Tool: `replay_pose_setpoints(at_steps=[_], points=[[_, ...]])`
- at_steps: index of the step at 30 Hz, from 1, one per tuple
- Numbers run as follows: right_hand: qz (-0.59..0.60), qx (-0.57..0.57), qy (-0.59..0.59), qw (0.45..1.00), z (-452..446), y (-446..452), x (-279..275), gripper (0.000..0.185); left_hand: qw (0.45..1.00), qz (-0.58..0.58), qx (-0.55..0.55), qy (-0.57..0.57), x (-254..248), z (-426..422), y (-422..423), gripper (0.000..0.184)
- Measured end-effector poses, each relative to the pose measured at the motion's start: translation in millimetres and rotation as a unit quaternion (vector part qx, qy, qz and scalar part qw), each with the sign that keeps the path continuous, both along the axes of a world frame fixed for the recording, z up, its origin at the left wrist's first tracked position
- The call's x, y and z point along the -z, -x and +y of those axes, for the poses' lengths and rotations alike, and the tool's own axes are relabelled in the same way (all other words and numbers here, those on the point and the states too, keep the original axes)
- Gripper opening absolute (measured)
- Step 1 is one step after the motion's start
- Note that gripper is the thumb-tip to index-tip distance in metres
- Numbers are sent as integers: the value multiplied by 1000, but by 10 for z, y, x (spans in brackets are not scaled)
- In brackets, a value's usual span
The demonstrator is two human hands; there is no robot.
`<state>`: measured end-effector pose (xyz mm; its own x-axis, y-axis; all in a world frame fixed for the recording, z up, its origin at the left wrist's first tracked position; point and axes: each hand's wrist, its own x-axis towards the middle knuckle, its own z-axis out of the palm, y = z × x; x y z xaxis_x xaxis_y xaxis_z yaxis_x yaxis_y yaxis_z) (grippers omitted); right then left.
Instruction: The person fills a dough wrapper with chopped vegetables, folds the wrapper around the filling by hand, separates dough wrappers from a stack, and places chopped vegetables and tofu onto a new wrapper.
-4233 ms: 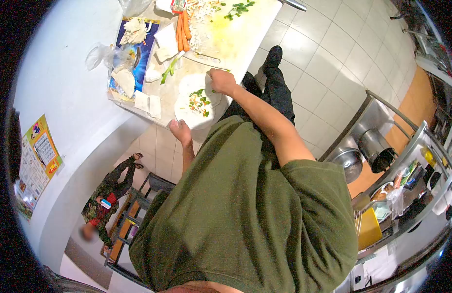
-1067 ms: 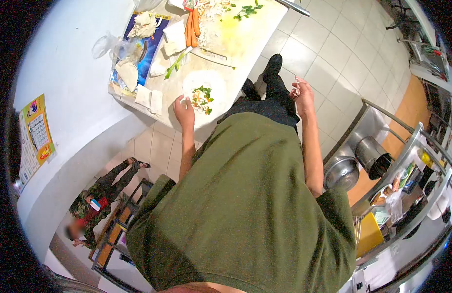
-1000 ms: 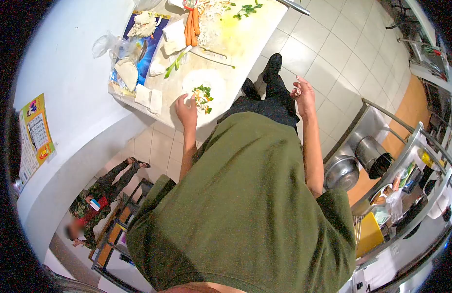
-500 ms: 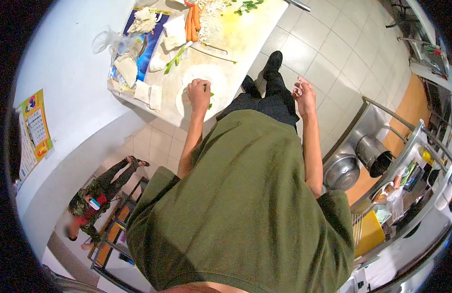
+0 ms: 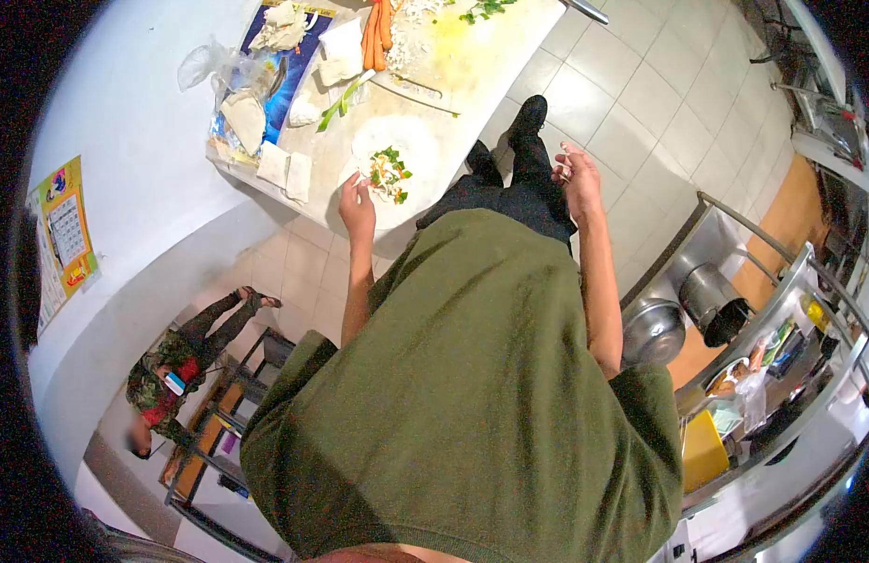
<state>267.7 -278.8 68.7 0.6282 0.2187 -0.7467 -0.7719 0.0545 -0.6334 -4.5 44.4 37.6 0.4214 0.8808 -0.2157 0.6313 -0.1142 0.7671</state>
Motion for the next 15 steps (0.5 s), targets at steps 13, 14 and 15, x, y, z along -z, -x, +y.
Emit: replay_pose_setpoints(at_steps=[13, 14, 15], points=[[-90, -385, 45, 917, 932, 55, 42, 22, 977, 156, 121, -82, 185, -310, 127, 63], [-121, -454, 54, 881, 1121, 64, 37, 24, 971, 175, 138, -83, 228, -335, 108, 65], [-184, -490, 52, 850, 1302, 123, 86, 27, 968, 199, 134, -70, 206, -356, 77, 67]])
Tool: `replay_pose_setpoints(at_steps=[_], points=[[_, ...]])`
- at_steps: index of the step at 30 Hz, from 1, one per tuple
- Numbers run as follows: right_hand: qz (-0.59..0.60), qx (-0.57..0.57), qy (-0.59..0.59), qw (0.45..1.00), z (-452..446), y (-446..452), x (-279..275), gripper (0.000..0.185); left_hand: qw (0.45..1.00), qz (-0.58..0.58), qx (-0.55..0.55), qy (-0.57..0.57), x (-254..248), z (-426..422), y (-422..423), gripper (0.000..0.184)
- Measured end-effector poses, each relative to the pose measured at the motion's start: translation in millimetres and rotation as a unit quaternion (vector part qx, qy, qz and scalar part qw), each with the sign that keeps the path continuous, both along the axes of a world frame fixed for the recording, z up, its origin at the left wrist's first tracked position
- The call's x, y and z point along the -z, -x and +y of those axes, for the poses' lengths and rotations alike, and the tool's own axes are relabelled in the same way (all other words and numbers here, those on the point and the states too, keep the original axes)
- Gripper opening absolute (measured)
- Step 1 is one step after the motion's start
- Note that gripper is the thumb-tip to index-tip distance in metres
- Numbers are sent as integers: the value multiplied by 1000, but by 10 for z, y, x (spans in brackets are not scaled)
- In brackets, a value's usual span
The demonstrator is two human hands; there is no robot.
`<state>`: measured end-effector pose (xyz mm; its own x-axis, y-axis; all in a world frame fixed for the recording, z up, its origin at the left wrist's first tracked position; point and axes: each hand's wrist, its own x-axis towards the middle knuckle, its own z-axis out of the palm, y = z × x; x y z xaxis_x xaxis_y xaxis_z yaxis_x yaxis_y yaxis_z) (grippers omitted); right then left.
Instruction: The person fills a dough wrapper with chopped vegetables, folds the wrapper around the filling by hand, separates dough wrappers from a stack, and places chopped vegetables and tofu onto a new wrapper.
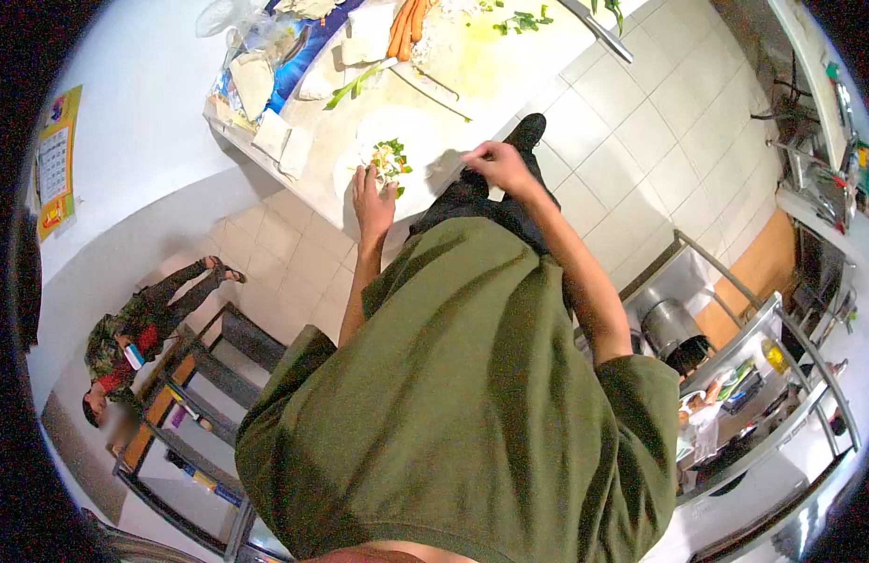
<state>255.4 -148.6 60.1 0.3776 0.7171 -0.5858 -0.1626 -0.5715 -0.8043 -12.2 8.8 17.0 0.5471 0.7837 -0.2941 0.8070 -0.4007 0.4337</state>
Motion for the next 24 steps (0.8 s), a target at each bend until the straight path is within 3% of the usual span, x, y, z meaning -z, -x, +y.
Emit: replay_pose_setpoints(at_steps=[1, 5, 7, 9, 13, 15, 16, 19, 20, 23, 24], points=[[-57, -49, -24, 997, 173, 70, 77, 31, 1000, -23, -12, -17, -4, -21, -26, 66], [-47, -146, -48, 987, 721, 307, 164, 42, 996, -69, 4, -58, -2, -71, -83, 63], [-44, -143, -48, 988, 763, 326, 114, 48, 996, -66, 45, -32, 48, -83, -88, 61], [-22, -130, -64, 989, 753, 293, 214, 50, 994, -82, 20, -68, 44, -101, -140, 60], [-112, -64, 4, 992, 425, -183, 65, 41, 986, -130, -21, -98, -165, -57, -476, 56], [-300, -95, 24, 949, 309, -404, 178, 42, 984, -163, -34, -64, -266, 22, -771, 54], [-304, -157, 54, 938, 311, -568, 100, 54, 982, -172, -27, -72, -279, 57, -912, 48], [-497, -267, -39, 825, 330, -792, 246, 67, 981, -163, -94, -56, -252, 164, -1170, 42], [-495, -353, -14, 794, 365, -889, 306, 79, 969, -171, -138, -109, -264, 159, -1216, 34], [-507, -441, -17, 741, 486, -1052, 466, 85, 953, -162, -248, -58, -88, 129, -1058, 27], [-509, -471, 0, 720, 523, -1095, 498, 92, 952, -167, -239, -90, -64, 115, -1009, 21]])
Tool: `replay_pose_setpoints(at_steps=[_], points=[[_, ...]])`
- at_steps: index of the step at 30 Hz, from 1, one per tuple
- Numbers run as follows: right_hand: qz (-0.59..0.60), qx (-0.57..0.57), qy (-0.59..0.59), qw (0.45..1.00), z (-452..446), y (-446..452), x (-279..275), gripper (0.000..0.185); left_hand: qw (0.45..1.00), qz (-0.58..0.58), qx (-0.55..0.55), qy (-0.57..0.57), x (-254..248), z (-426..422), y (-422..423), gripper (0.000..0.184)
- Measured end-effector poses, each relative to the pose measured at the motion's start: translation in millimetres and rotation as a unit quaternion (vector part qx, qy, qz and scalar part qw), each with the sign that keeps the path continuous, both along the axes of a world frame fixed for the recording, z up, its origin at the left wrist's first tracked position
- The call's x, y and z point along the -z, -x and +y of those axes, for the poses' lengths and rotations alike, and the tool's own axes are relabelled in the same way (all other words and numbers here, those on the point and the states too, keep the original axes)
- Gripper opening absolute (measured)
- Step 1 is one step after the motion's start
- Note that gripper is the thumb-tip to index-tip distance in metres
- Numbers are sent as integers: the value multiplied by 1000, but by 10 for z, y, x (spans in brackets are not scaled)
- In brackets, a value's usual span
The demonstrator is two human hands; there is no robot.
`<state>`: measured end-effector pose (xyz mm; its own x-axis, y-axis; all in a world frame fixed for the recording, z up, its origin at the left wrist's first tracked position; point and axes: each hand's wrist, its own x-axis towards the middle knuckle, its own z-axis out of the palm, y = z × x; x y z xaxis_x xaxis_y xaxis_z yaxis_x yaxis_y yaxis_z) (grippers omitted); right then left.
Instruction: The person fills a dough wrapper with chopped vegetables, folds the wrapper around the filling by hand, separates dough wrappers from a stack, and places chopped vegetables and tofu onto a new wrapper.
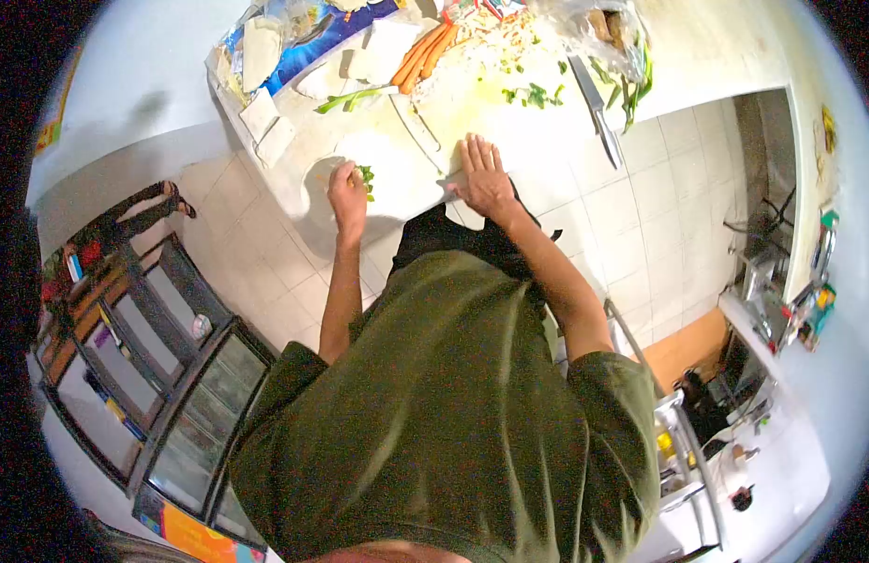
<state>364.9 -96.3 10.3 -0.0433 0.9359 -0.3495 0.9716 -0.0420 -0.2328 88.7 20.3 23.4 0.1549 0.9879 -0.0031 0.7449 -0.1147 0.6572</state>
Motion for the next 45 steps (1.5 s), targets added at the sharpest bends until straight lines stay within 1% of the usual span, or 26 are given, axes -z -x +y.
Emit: replay_pose_setpoints(at_steps=[2, 3, 4, 6, 7, 8, 9, 11, 13, 14, 17, 18, 20, 23, 27, 30, 33, 34, 36, 37, 38, 39, 41, 42, 43, 45], points=[[24, -23, -25, 999, 53, -80, -16, 96, 1000, -3, -30, -2, 141, -54, 113, 19], [46, -29, -48, 997, 121, -137, -7, 98, 999, -3, -44, -3, 119, -53, 111, 18], [44, -43, -52, 997, 228, -199, 25, 99, 996, 53, -59, 32, 101, -46, 119, 17], [43, -67, -52, 995, 429, -298, 86, 101, 993, 83, -66, 58, 37, -50, 79, 19], [53, -68, -76, 993, 540, -342, 112, 101, 990, 97, -69, 72, 3, -76, 70, 20], [62, -70, -100, 991, 696, -408, 145, 101, 987, 140, -54, 65, -35, -99, 48, 20], [69, -71, -125, 987, 851, -469, 170, 102, 986, 151, -56, 53, -67, -113, 20, 20], [91, -74, -133, 984, 1099, -591, 157, 95, 983, 170, -59, 28, -111, -141, -34, 20], [122, -77, -136, 980, 1254, -689, 104, 90, 982, 166, -82, 33, -119, -201, -35, 20], [145, -53, -103, 983, 1299, -734, 71, 80, 981, 164, -96, 34, -118, -234, -37, 20], [153, 61, -107, 980, 1378, -793, 89, 74, 976, 171, -128, 41, -90, -343, -39, 21], [140, 63, -115, 981, 1415, -799, 123, 72, 974, 173, -136, 50, -67, -382, -43, 21], [97, 46, -127, 986, 1470, -778, 187, 71, 971, 176, -149, 66, -34, -461, -37, 21], [35, -9, -141, 989, 1592, -735, 331, 68, 972, 88, -194, 95, -93, -541, -66, 22], [2, -103, -124, 987, 1609, -732, 213, 62, 974, 124, -178, 69, -201, -597, -63, 23], [26, -148, -48, 987, 1537, -799, 70, 55, 975, 108, -180, 67, -159, -612, 22, 22], [88, -151, -53, 983, 1400, -931, 101, 50, 979, 85, -177, 59, -148, -609, 109, 23], [123, -134, -114, 977, 1357, -971, 129, 51, 980, 81, -172, 54, -129, -596, 149, 23], [195, -71, -128, 970, 1302, -1041, 144, 40, 984, 68, -159, 39, -113, -587, 211, 24], [231, -41, -137, 962, 1306, -1016, 142, 35, 986, 59, -152, 27, -108, -581, 227, 24], [281, 41, -182, 942, 1292, -920, 157, 21, 988, 52, -146, 14, -106, -566, 249, 24], [314, 125, -137, 931, 1275, -780, 70, 21, 988, 43, -146, 15, -111, -562, 273, 24], [372, 285, -41, 882, 1192, -436, -150, 21, 988, 26, -148, 17, -113, -568, 316, 24], [408, 297, -19, 863, 1138, -287, -28, 23, 990, 17, -143, 7, -59, -584, 366, 25], [530, 336, 29, 778, 1031, -113, 377, 23, 990, 11, -143, 12, -60, -582, 398, 25], [621, 351, 94, 695, 938, 426, 166, 22, 989, 0, -143, 25, -65, -603, 446, 25]])
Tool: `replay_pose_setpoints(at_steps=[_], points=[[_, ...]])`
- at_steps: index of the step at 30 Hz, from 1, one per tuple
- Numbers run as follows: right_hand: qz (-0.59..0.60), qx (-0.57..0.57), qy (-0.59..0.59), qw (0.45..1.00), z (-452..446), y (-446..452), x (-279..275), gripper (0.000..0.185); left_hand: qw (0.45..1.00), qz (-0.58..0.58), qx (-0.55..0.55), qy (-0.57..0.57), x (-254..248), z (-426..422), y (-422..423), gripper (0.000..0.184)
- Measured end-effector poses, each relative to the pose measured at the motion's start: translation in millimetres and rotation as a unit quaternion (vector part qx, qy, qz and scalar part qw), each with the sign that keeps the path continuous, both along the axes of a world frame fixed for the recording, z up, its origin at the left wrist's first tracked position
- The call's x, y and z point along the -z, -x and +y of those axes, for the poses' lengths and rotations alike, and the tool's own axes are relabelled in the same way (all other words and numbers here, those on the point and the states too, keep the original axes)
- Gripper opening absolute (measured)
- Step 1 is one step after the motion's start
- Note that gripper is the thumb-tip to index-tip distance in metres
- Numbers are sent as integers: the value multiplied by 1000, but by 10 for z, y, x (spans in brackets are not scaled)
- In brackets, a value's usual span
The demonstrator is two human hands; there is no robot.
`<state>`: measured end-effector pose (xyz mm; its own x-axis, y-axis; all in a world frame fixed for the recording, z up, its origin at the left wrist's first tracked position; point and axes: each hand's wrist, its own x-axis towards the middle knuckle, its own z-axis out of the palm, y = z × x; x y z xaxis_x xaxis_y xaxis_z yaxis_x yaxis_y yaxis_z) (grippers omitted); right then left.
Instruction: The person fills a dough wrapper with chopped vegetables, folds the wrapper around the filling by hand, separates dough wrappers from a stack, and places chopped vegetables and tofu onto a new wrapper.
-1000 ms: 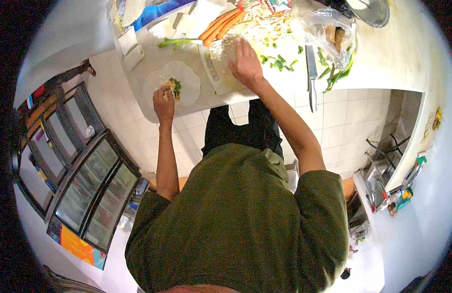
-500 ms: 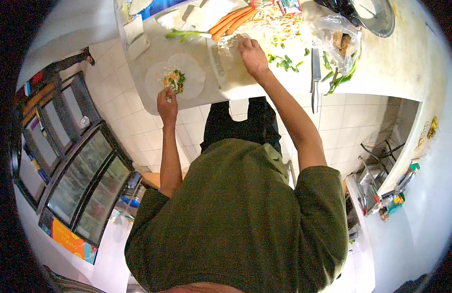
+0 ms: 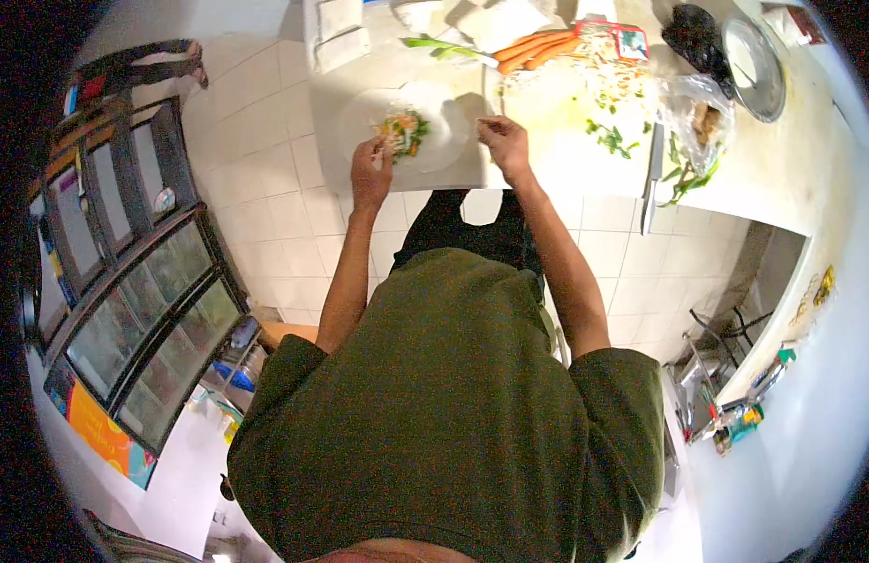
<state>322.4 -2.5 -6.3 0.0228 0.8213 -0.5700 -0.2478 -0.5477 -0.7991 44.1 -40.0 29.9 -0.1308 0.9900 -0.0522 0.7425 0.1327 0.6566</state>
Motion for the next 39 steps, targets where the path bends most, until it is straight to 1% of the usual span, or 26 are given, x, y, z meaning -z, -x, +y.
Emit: replay_pose_setpoints(at_steps=[2, 3, 4, 6, 9, 12, 13, 15, 16, 17, 19, 20, 21, 22, 24, 25, 26, 28, 29, 30, 32, 33, 36, 37, 38, 39], points=[[31, -43, 5, 999, -46, 481, 85, 23, 1000, -11, 6, 2, 6, 12, 68, 25], [23, -65, 15, 998, -34, 701, 57, 23, 1000, -18, 10, 3, 14, 24, 115, 26], [27, -81, 17, 996, -26, 878, 124, 28, 1000, -22, 13, 7, 31, 34, 165, 26], [-90, -165, -46, 981, -2, 1151, 215, 34, 999, -32, 21, 17, 54, 55, 253, 27], [-210, -181, -118, 953, 50, 1410, -96, 32, 998, -42, 40, 28, -17, 113, 343, 29], [-321, -244, -196, 894, 64, 1466, -207, 28, 998, -33, 54, 18, -35, 193, 379, 29], [-358, -264, -207, 872, 55, 1442, -344, 28, 998, -33, 60, -1, -26, 235, 375, 29], [-405, -287, -167, 852, 91, 1407, -493, 25, 996, -35, 72, -36, -45, 329, 313, 28], [-428, -297, -146, 841, 95, 1373, -541, 23, 995, -60, 71, -38, -66, 393, 224, 27], [-433, -276, -144, 846, 89, 1322, -593, 19, 993, -85, 71, -41, -86, 487, 137, 26], [-388, -231, -166, 877, 32, 1182, -537, 19, 991, -100, 75, -39, -263, 739, -128, 24], [-363, -208, -178, 891, -12, 1121, -491, 19, 987, -123, 98, -35, -358, 887, -316, 23], [-367, -214, -182, 887, -43, 1070, -476, 21, 981, -146, 121, -31, -424, 1051, -524, 23], [-363, -235, -156, 888, -46, 1031, -566, 24, 975, -169, 144, -27, -472, 1217, -756, 22], [-332, -260, -173, 890, -131, 1016, -378, 20, 959, -142, 237, -60, -460, 1549, -1284, 22], [-341, -264, -177, 885, -138, 1022, -478, 22, 950, -99, 288, -68, -420, 1703, -1543, 23], [-326, -309, -158, 879, -154, 996, -462, 25, 936, -55, 339, -80, -384, 1884, -1785, 23], [-330, -251, -180, 892, -214, 1053, -525, 29, 925, 25, 371, -75, -206, 2163, -2208, 24], [-308, -245, -194, 899, -237, 1046, -550, 31, 917, 65, 386, -68, -86, 2250, -2347, 25], [-286, -239, -206, 905, -246, 1026, -561, 34, 922, 74, 376, -50, 67, 2338, -2445, 25], [-277, -243, -180, 912, -271, 981, -588, 29, 930, 88, 356, -8, 318, 2419, -2587, 25], [-283, -246, -164, 912, -271, 942, -653, 28, 935, 65, 348, 3, 344, 2462, -2611, 26], [-273, -247, -115, 922, -218, 846, -645, 24, 919, 74, 387, 31, 310, 2599, -2607, 26], [-268, -257, -105, 923, -197, 825, -590, 24, 904, 96, 415, 43, 285, 2668, -2597, 28], [-264, -267, -96, 922, -185, 813, -537, 24, 896, 92, 434, -7, 279, 2705, -2552, 32], [-263, -259, -108, 923, -178, 793, -506, 22, 883, 110, 455, -17, 277, 2748, -2539, 33]])
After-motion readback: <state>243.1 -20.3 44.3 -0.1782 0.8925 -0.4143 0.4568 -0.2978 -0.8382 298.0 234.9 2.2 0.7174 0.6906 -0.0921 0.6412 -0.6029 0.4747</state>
